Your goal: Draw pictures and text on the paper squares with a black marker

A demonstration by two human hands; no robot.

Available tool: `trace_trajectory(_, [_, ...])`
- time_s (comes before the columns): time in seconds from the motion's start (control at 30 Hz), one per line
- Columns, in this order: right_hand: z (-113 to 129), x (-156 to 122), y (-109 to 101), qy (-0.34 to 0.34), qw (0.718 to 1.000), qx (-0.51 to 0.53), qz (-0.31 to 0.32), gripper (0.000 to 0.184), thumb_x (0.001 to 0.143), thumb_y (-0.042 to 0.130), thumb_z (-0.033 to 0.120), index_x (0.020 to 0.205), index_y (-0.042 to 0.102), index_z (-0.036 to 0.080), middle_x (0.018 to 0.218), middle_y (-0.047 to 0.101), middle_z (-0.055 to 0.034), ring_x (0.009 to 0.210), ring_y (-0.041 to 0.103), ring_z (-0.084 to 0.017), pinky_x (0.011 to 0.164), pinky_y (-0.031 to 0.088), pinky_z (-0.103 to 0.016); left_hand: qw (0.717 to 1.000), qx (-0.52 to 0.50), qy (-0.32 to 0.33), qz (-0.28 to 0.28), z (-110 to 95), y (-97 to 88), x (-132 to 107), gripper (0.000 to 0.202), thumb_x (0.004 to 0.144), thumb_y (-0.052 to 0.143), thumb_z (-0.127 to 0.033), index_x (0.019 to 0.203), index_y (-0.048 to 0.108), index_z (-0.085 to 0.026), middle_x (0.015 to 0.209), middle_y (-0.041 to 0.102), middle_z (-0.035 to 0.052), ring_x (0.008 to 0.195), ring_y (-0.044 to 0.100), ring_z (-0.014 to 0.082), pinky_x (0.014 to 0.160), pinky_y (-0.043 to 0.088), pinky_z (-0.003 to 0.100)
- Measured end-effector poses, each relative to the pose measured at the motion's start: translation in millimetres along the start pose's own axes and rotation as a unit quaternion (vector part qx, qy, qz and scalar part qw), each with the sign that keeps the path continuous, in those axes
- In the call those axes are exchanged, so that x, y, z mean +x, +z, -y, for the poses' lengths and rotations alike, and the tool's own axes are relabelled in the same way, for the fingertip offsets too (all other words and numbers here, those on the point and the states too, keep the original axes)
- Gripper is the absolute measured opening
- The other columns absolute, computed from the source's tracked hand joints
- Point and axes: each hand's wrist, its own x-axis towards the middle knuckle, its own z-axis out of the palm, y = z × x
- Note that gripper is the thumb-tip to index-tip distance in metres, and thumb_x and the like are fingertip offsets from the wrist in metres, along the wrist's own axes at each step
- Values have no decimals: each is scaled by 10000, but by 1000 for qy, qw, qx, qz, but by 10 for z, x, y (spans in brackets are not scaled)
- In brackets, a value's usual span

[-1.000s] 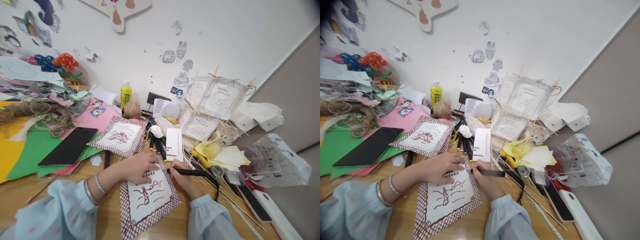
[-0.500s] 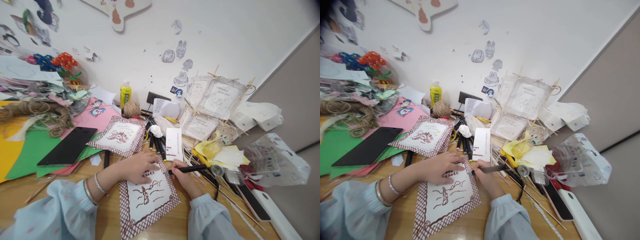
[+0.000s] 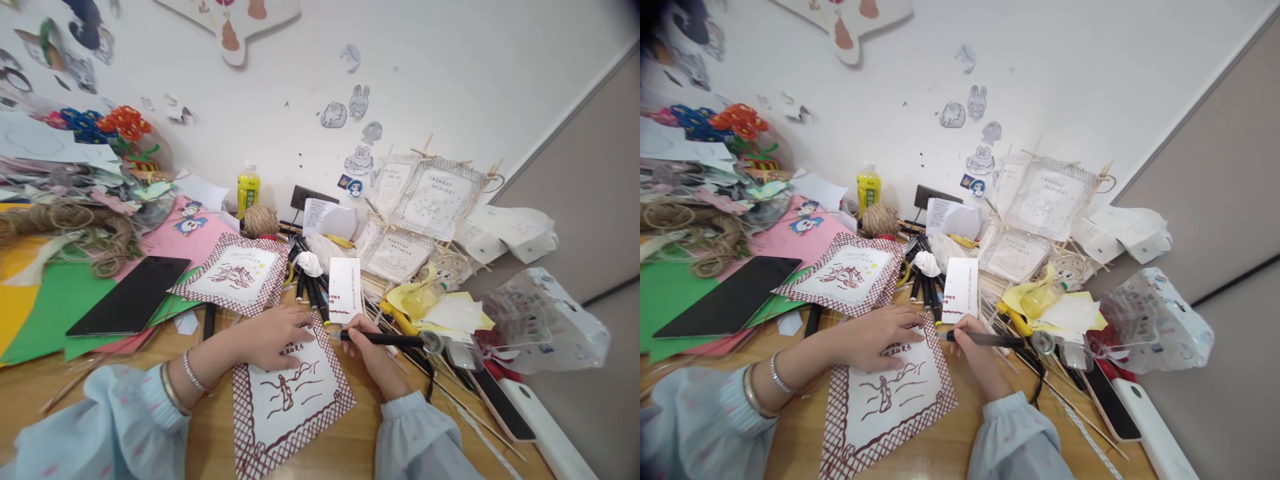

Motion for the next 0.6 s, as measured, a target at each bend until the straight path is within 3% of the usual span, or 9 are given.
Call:
trace_trajectory(0.1, [-22,-30,-49,13,1000,12,7,156,789,603,334,718,530,216,568,581,39,477,477,-110,483,340,-225,1000,-13,7,-13,-3,6,0,298,731,716,-280,1010,680,-182,1235,597,138,1117,560,345,939,451,469])
trace_trajectory(0.27, [-95,-83,-80,38,999,-31,11,217,778,632,336,647,517,208,515,542,47,453,467,-102,455,312,-215,995,-55,53,-58,13,64,0,347,736,652,-194,1078,679,-248,1243,615,83,1113,572,307,944,449,436])
trace_trajectory(0.53, [-84,-50,-89,22,999,-15,-25,242,830,583,342,644,496,214,535,564,44,460,480,-99,472,353,-216,989,-115,74,-46,46,67,13,217,725,661,-161,910,733,-248,1234,635,61,1116,581,282,954,447,413])
trace_trajectory(0.6, [-77,-72,-66,26,1000,-5,-6,232,822,584,345,653,495,214,541,578,39,460,489,-100,465,351,-214,989,-113,76,-50,39,64,17,193,726,669,-164,887,737,-245,1217,647,60,1107,588,278,952,449,407])
